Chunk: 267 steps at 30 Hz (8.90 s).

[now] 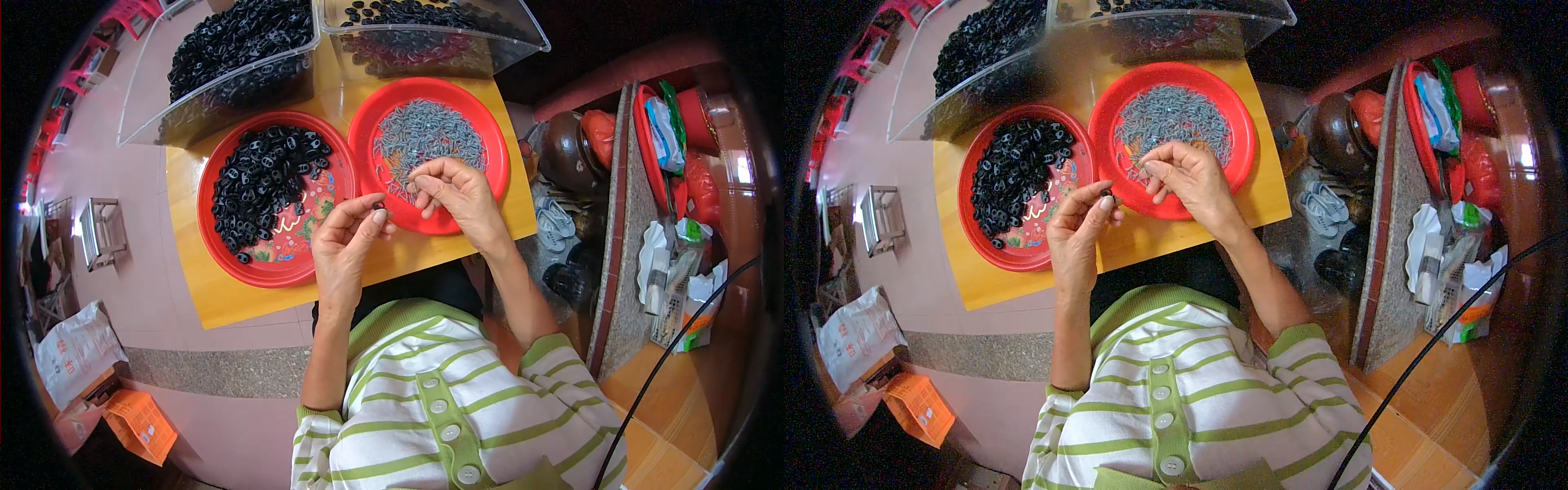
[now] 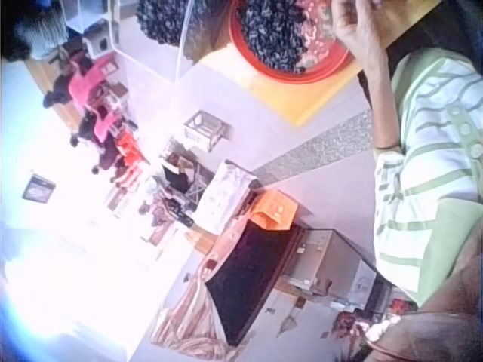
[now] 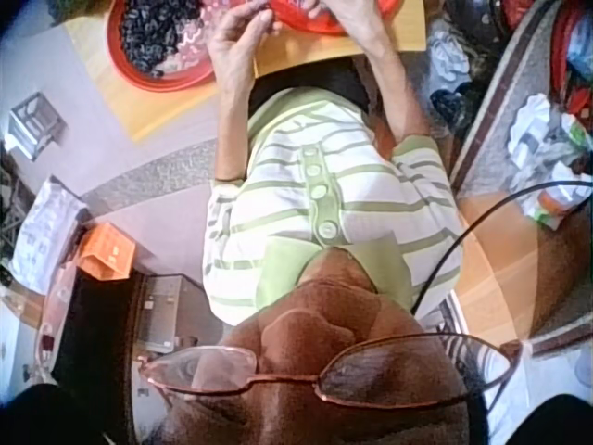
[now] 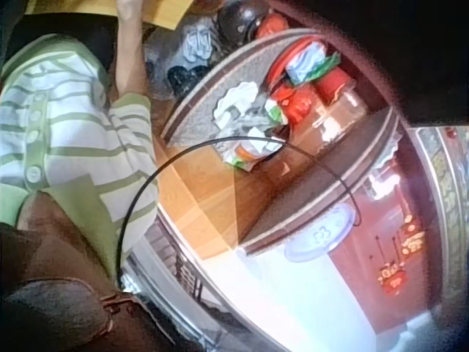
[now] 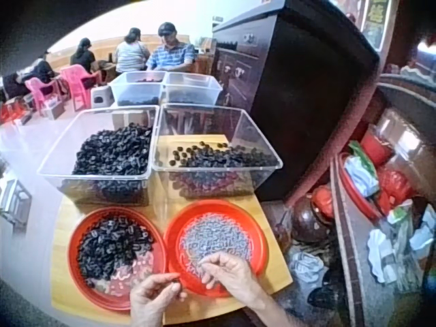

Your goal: The person repeatedly picks small black plastic fasteners from a red bowl and screws from another red bowl, then inserts the screws into the fasteners by hand. The assembled units are placed into a clear plastic bin above the bowls. The person continues this repetitive assembly cycle throughout the clip.

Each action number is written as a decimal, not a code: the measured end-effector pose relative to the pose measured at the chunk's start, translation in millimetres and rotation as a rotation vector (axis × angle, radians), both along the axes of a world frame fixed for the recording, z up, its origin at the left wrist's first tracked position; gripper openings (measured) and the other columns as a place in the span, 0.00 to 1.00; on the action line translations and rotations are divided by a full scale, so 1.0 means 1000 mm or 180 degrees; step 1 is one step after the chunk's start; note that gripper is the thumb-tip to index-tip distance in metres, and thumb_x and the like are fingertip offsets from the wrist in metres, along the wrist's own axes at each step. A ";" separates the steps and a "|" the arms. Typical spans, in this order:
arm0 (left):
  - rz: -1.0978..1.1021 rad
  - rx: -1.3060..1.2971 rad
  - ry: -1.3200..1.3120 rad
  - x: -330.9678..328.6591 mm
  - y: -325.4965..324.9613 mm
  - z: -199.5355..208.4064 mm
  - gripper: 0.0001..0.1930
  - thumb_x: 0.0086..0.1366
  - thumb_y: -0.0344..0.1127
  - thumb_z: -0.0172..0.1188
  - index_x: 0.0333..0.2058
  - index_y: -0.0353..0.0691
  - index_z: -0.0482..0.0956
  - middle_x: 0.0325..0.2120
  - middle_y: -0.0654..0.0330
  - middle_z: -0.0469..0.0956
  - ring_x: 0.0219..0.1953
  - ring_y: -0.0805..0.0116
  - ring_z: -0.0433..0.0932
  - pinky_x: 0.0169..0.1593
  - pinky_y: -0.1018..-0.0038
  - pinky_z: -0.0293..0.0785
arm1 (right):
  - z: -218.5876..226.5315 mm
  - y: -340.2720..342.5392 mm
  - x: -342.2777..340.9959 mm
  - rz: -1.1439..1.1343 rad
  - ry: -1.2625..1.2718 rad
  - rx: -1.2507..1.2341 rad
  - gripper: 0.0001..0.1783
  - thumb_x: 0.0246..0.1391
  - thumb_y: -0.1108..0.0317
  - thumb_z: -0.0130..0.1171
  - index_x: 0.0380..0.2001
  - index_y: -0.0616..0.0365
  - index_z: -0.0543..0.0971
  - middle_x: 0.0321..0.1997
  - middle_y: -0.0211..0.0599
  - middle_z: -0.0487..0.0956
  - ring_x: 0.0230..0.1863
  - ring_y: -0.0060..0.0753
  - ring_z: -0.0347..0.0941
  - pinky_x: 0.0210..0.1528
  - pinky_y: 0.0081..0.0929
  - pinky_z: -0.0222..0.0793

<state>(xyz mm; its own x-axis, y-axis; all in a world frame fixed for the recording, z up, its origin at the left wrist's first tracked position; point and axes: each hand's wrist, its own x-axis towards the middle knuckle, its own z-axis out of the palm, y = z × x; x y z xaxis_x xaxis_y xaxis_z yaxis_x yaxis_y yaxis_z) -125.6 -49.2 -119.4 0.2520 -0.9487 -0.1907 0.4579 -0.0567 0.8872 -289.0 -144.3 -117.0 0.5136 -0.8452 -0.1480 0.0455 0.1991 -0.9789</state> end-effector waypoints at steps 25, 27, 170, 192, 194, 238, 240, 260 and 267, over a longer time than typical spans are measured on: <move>0.0397 -0.0454 -0.2229 -0.027 -0.020 0.002 0.05 0.62 0.30 0.59 0.33 0.35 0.78 0.26 0.68 0.72 0.24 0.84 0.66 0.27 0.86 0.62 | 0.005 0.022 0.004 -0.0505 -0.0106 0.0128 0.07 0.56 0.66 0.58 0.34 0.59 0.77 0.22 0.22 0.72 0.18 0.08 0.62 0.17 0.08 0.59; 0.0269 -0.0185 -0.1712 -0.026 -0.019 -0.006 0.06 0.63 0.31 0.58 0.33 0.34 0.77 0.27 0.68 0.72 0.24 0.84 0.66 0.27 0.86 0.62 | 0.006 0.024 0.006 -0.0571 -0.0008 -0.0033 0.07 0.56 0.66 0.58 0.34 0.59 0.77 0.22 0.22 0.72 0.19 0.08 0.62 0.18 0.08 0.59; 0.0646 -0.0419 0.0548 0.064 0.038 -0.023 0.08 0.65 0.29 0.54 0.40 0.32 0.75 0.32 0.57 0.79 0.31 0.75 0.77 0.35 0.80 0.73 | 0.021 -0.003 0.114 0.1865 0.2976 -0.3631 0.13 0.38 0.66 0.66 0.26 0.61 0.75 0.31 0.42 0.74 0.37 0.46 0.73 0.36 0.40 0.71; 0.0436 0.0108 0.0361 0.052 0.043 0.000 0.06 0.63 0.28 0.55 0.37 0.34 0.77 0.27 0.58 0.80 0.26 0.76 0.76 0.30 0.82 0.71 | 0.025 0.021 0.071 0.1198 0.0149 -0.0442 0.15 0.56 0.72 0.55 0.48 0.57 0.77 0.39 0.26 0.78 0.33 0.13 0.72 0.35 0.13 0.70; 0.0401 0.0135 0.0341 0.052 0.043 0.002 0.06 0.63 0.28 0.55 0.37 0.33 0.77 0.27 0.58 0.80 0.25 0.77 0.76 0.30 0.82 0.71 | 0.031 0.026 0.072 0.1224 0.0106 -0.0212 0.15 0.56 0.72 0.55 0.48 0.58 0.76 0.38 0.27 0.78 0.34 0.14 0.73 0.34 0.14 0.70; 0.0224 0.0173 -0.0476 0.052 0.045 0.014 0.08 0.64 0.27 0.55 0.40 0.31 0.77 0.28 0.60 0.80 0.28 0.78 0.76 0.31 0.83 0.71 | 0.021 0.035 0.075 0.0776 -0.0175 -0.0306 0.07 0.55 0.74 0.57 0.37 0.62 0.78 0.32 0.29 0.79 0.31 0.15 0.74 0.34 0.15 0.71; 0.0211 0.0145 -0.0398 0.053 0.044 0.015 0.08 0.64 0.27 0.55 0.40 0.30 0.77 0.28 0.59 0.80 0.28 0.77 0.77 0.32 0.82 0.72 | 0.024 0.033 0.073 0.0914 -0.0087 -0.0326 0.08 0.56 0.74 0.56 0.39 0.65 0.76 0.33 0.30 0.77 0.33 0.16 0.73 0.36 0.14 0.71; 0.0443 0.0051 -0.0091 0.043 0.038 0.010 0.09 0.65 0.27 0.52 0.40 0.27 0.76 0.30 0.54 0.80 0.30 0.70 0.80 0.35 0.78 0.77 | 0.009 0.043 0.082 0.0391 0.0015 -0.0950 0.05 0.53 0.74 0.59 0.34 0.62 0.79 0.29 0.27 0.76 0.28 0.14 0.72 0.29 0.14 0.69; 0.0730 0.0233 0.0840 0.046 0.038 -0.003 0.10 0.64 0.30 0.54 0.38 0.29 0.78 0.31 0.57 0.79 0.33 0.73 0.78 0.39 0.79 0.75 | 0.031 0.049 0.084 0.0419 0.0643 -0.1856 0.13 0.46 0.74 0.62 0.38 0.60 0.77 0.33 0.35 0.74 0.29 0.25 0.74 0.30 0.22 0.71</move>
